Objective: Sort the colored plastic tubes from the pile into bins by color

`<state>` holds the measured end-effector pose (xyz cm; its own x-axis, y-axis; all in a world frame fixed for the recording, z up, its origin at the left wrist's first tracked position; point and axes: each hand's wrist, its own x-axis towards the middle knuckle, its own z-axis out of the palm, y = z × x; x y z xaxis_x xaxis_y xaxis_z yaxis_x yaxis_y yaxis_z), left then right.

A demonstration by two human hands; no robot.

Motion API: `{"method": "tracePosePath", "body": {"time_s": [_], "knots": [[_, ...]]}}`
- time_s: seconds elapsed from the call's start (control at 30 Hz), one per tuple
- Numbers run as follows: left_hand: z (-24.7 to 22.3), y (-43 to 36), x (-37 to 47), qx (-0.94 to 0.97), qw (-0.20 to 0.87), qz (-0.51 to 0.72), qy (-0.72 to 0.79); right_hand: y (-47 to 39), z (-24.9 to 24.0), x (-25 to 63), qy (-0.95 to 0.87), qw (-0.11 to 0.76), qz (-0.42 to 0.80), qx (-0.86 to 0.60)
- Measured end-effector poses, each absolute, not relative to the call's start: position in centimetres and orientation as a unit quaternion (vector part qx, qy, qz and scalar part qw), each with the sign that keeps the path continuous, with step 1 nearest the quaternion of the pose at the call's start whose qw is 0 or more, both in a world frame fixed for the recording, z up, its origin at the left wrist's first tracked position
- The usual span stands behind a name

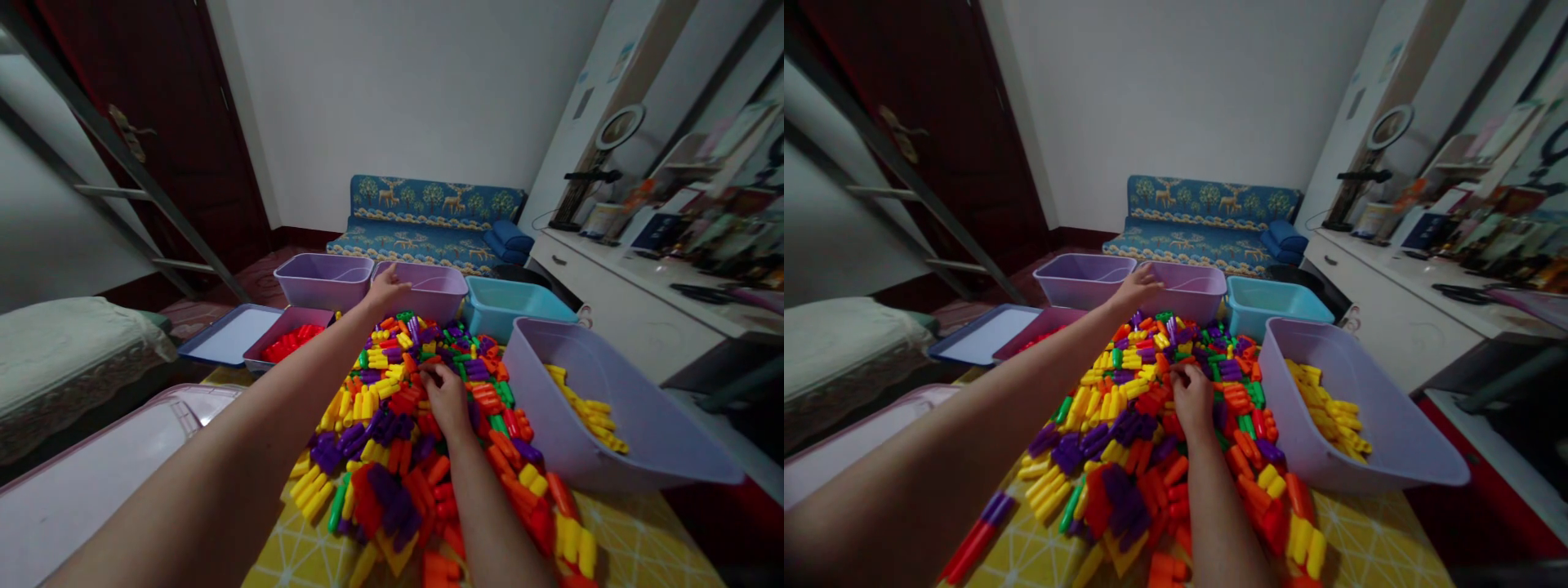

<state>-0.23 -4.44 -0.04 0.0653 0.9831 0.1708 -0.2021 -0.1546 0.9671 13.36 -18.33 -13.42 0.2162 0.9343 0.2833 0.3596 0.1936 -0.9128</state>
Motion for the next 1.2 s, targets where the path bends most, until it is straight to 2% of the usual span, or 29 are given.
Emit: {"method": "tracePosePath", "body": {"time_s": [0.17,0.3,0.4,0.57,0.7,0.8,0.93,1.07,1.2], "knots": [[-2.3,-9.8,-2.1,0.633,0.506,0.445,0.38,-18.2,-13.7,13.3,-0.561,0.537,0.272,-0.568],[-4.3,-13.4,-5.1,0.763,0.357,0.34,0.418,-18.2,-13.8,13.2,-0.574,0.548,0.256,-0.553],[-5.6,-15.3,-6.4,0.829,0.314,0.259,0.384,-18.2,-13.7,13.2,-0.577,0.55,0.251,-0.549],[-7.8,-16.8,-5.0,0.843,0.267,0.245,0.398,-18.2,-13.8,13.3,-0.572,0.547,0.264,-0.551],[-9.2,-16.7,-3.5,0.822,0.225,0.3,0.428,-18.1,-13.9,13.3,-0.559,0.554,0.275,-0.551],[-10.1,-16.2,-3.3,0.765,0.269,0.394,0.433,-18.1,-13.9,13.2,-0.56,0.547,0.278,-0.557],[-11.0,-15.4,-3.5,0.641,0.43,0.495,0.399,-18.4,-13.5,12.9,-0.577,0.545,0.282,-0.539],[-11.2,-15.6,-3.2,0.544,0.581,0.511,0.324,-18.8,-12.9,12.7,-0.634,0.526,0.244,-0.512],[-10.9,-16.3,-3.0,0.511,0.612,0.512,0.32,-18.9,-12.8,12.7,-0.652,0.523,0.202,-0.51]]}}
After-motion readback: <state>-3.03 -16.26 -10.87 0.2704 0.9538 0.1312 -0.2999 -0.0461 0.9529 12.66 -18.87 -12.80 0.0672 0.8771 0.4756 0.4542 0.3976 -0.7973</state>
